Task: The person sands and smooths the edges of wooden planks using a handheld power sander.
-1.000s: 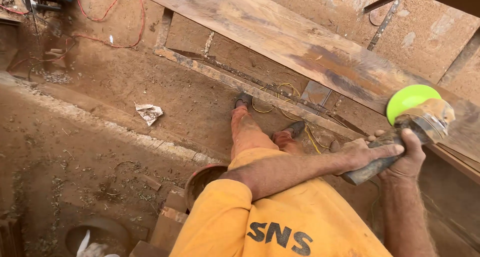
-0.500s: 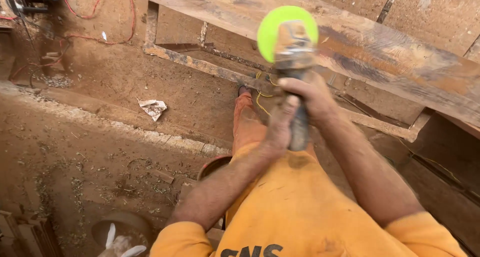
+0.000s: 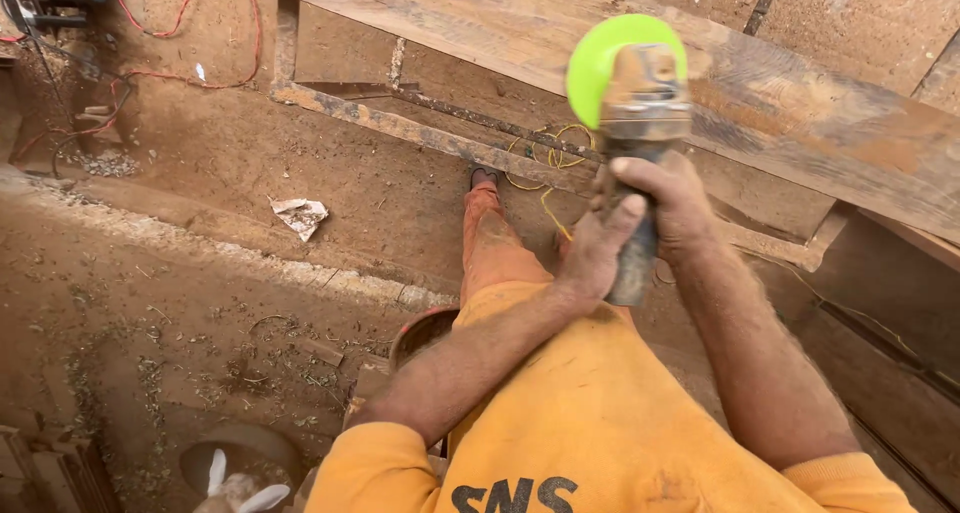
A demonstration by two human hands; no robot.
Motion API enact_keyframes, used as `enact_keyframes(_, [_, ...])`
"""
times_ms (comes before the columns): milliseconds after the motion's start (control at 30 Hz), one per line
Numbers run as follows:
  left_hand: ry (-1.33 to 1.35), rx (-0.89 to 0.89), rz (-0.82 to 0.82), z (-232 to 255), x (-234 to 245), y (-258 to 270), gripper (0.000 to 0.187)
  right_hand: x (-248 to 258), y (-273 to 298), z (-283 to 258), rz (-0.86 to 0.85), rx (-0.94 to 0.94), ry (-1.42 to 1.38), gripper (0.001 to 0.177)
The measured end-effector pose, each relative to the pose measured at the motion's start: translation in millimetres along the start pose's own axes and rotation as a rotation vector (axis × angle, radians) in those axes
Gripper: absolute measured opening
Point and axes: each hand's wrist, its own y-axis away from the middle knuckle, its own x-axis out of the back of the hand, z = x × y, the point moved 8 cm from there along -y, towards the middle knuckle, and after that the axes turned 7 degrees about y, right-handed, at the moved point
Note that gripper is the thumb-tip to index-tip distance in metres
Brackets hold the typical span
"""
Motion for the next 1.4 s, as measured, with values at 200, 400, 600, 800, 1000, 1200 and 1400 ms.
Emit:
enact_keyframes(200, [-0.159,0.078,-0.235,-56,-68,-16,0.067,85,61,12,0.284,0.199,-0.276,0.051])
enact_keyframes(400, [-0.07,0.168,-0.203,-17,-9,13,0.071,5,31,-10,0.317,0.079,-0.109,0.052])
enact_keyframes(600, [0.259,0.004,0.097,69,78,31,0.07,-128,-40,-32,-0.129,0.111,0.267,0.066])
enact_keyframes(800, [0.083,-0.103,-0.048,15,19,30,0.073,-48,12,-16,-0.037,0.08,0.196,0.062])
enact_keyframes(1000, [-0.109,-0.085,-0.109,3,4,30,0.077,-13,22,-2,0.143,0.044,0.002,0.051])
enact_keyframes(1200, [0.025,0.042,0.009,-8,19,36,0.071,-21,16,8,0.018,0.074,0.24,0.054])
enact_keyframes(1400, [-0.306,0.052,-0.205,-52,-34,26,0.075,59,72,38,0.261,0.113,-0.131,0.052])
